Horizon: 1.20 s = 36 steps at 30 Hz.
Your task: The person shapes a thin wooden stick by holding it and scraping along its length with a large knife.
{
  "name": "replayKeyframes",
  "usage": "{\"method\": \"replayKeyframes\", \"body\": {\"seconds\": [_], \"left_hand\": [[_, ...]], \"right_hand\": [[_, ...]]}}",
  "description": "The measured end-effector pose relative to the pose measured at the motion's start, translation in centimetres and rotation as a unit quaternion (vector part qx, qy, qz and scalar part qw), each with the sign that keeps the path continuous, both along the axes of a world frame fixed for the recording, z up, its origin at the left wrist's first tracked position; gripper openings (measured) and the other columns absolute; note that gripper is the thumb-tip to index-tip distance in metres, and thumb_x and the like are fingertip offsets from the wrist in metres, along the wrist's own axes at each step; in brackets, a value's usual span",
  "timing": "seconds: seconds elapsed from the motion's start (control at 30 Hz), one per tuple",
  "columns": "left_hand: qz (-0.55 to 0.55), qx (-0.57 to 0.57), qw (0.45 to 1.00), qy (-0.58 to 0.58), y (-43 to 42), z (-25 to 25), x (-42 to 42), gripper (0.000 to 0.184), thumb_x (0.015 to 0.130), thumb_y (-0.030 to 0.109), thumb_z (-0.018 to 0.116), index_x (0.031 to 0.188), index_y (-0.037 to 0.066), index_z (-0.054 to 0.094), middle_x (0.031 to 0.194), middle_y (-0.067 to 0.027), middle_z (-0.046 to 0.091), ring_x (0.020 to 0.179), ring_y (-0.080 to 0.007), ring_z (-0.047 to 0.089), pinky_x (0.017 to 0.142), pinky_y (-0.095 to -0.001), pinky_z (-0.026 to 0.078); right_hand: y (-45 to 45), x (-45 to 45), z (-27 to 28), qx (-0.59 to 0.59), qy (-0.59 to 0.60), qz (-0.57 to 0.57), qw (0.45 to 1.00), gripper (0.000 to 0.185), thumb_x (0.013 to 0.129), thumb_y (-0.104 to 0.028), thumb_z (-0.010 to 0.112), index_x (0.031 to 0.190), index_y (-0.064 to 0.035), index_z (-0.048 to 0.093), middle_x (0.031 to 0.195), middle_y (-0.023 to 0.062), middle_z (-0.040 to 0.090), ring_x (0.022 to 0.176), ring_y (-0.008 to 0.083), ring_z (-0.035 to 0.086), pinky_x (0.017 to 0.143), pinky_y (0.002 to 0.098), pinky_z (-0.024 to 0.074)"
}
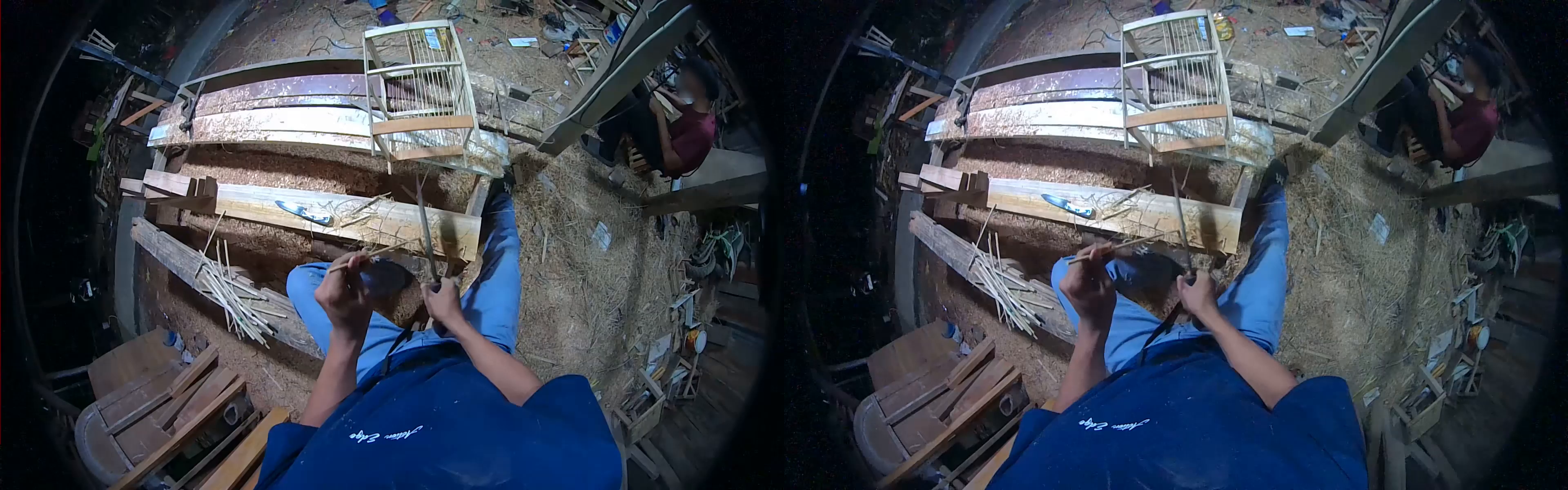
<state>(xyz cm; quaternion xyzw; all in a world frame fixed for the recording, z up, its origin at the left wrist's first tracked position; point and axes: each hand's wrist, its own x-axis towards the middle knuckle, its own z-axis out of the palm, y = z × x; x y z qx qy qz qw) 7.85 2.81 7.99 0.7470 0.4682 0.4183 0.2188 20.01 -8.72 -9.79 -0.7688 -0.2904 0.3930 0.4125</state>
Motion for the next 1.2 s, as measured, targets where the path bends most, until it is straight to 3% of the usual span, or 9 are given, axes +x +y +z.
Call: {"method": "replayKeyframes", "body": {"seconds": [0.07, 0.2, 0.37, 0.43, 0.57, 0.77, 0.9, 1.03, 1.2], "left_hand": [[0.005, -0.001, 1.000, -0.007, -0.2, -0.4, -0.2, 0.009, 0.095, 0.002, 0.062, 0.090, -0.002, 0.068, 0.086, -0.0134, 0.072, 0.073, -0.0250, 0.072, 0.065, -0.0320, 0.056], [0.004, -0.013, 1.000, -0.005, -0.4, 0.1, 0.5, 0.006, 0.093, 0.000, 0.063, 0.090, -0.002, 0.068, 0.085, -0.0132, 0.072, 0.075, -0.0253, 0.072, 0.065, -0.0323, 0.055], [-0.015, 0.015, 1.000, 0.009, -0.3, 0.2, 0.4, 0.006, 0.093, 0.000, 0.063, 0.090, -0.001, 0.068, 0.085, -0.0132, 0.072, 0.075, -0.0254, 0.072, 0.065, -0.0323, 0.055], [-0.003, -0.001, 1.000, -0.003, -0.1, 0.0, 0.3, 0.006, 0.094, 0.000, 0.063, 0.090, -0.001, 0.068, 0.085, -0.0133, 0.072, 0.075, -0.0255, 0.072, 0.066, -0.0323, 0.055], [-0.001, 0.000, 1.000, -0.005, -0.1, -0.1, 0.3, 0.007, 0.094, 0.000, 0.063, 0.089, -0.001, 0.068, 0.085, -0.0135, 0.072, 0.074, -0.0252, 0.072, 0.065, -0.0326, 0.055], [0.002, -0.003, 1.000, -0.003, -0.5, -0.8, -0.1, 0.006, 0.094, 0.001, 0.063, 0.091, -0.001, 0.068, 0.086, -0.0135, 0.072, 0.075, -0.0268, 0.071, 0.065, -0.0333, 0.055], [-0.030, 0.028, 0.999, 0.023, -0.8, -0.2, 0.0, 0.002, 0.092, 0.000, 0.064, 0.090, 0.000, 0.066, 0.089, -0.0137, 0.071, 0.078, -0.0293, 0.071, 0.066, -0.0350, 0.056], [-0.051, 0.022, 0.998, 0.026, -1.3, 1.1, 1.1, 0.002, 0.092, 0.001, 0.064, 0.091, 0.001, 0.065, 0.089, -0.0137, 0.071, 0.078, -0.0302, 0.070, 0.065, -0.0361, 0.056], [-0.045, 0.034, 0.998, 0.041, -1.3, 1.3, 1.9, 0.012, 0.098, 0.004, 0.059, 0.090, -0.001, 0.067, 0.085, -0.0120, 0.071, 0.073, -0.0239, 0.070, 0.065, -0.0328, 0.055]], "right_hand": [[0.4, 0.8, -0.7, -0.045, -0.065, 0.004, 0.997, 0.027, 0.087, -0.025, 0.074, 0.079, -0.0003, 0.066, 0.072, 0.0220, 0.067, 0.068, 0.0340, 0.070, 0.059, 0.0417, 0.0499], [1.8, 0.7, 6.4, 0.039, 0.015, 0.007, 0.999, 0.027, 0.089, -0.024, 0.070, 0.077, 0.0004, 0.065, 0.073, 0.0225, 0.067, 0.069, 0.0343, 0.070, 0.060, 0.0461, 0.0483], [0.9, -0.6, -1.6, -0.036, -0.002, 0.058, 0.998, 0.030, 0.088, -0.027, 0.070, 0.078, 0.0002, 0.064, 0.072, 0.0237, 0.066, 0.069, 0.0400, 0.068, 0.061, 0.0455, 0.0503], [1.5, 0.1, -1.6, 0.040, -0.083, 0.004, 0.996, 0.027, 0.087, -0.022, 0.069, 0.073, -0.0008, 0.062, 0.059, 0.0193, 0.060, 0.060, 0.0367, 0.066, 0.056, 0.0449, 0.0477], [2.6, -0.4, 2.4, 0.101, -0.093, -0.021, 0.990, 0.025, 0.087, -0.022, 0.069, 0.075, -0.0014, 0.064, 0.063, 0.0201, 0.062, 0.063, 0.0398, 0.065, 0.057, 0.0451, 0.0485], [1.4, -0.4, -2.4, -0.015, -0.023, 0.044, 0.999, 0.026, 0.086, -0.025, 0.069, 0.082, -0.0005, 0.063, 0.074, 0.0240, 0.066, 0.072, 0.0431, 0.067, 0.062, 0.0485, 0.0505], [1.6, -0.5, -0.6, 0.051, -0.096, 0.023, 0.994, 0.027, 0.087, -0.024, 0.069, 0.079, -0.0001, 0.060, 0.070, 0.0224, 0.065, 0.070, 0.0421, 0.067, 0.060, 0.0480, 0.0497], [1.2, -0.2, -1.2, 0.052, 0.003, 0.036, 0.998, 0.026, 0.087, -0.024, 0.069, 0.081, -0.0002, 0.062, 0.070, 0.0231, 0.065, 0.069, 0.0416, 0.068, 0.060, 0.0491, 0.0497], [1.1, 0.1, -1.7, -0.019, -0.090, 0.024, 0.995, 0.027, 0.084, -0.022, 0.070, 0.076, 0.0029, 0.062, 0.067, 0.0231, 0.064, 0.066, 0.0411, 0.066, 0.060, 0.0479, 0.0485]]}}
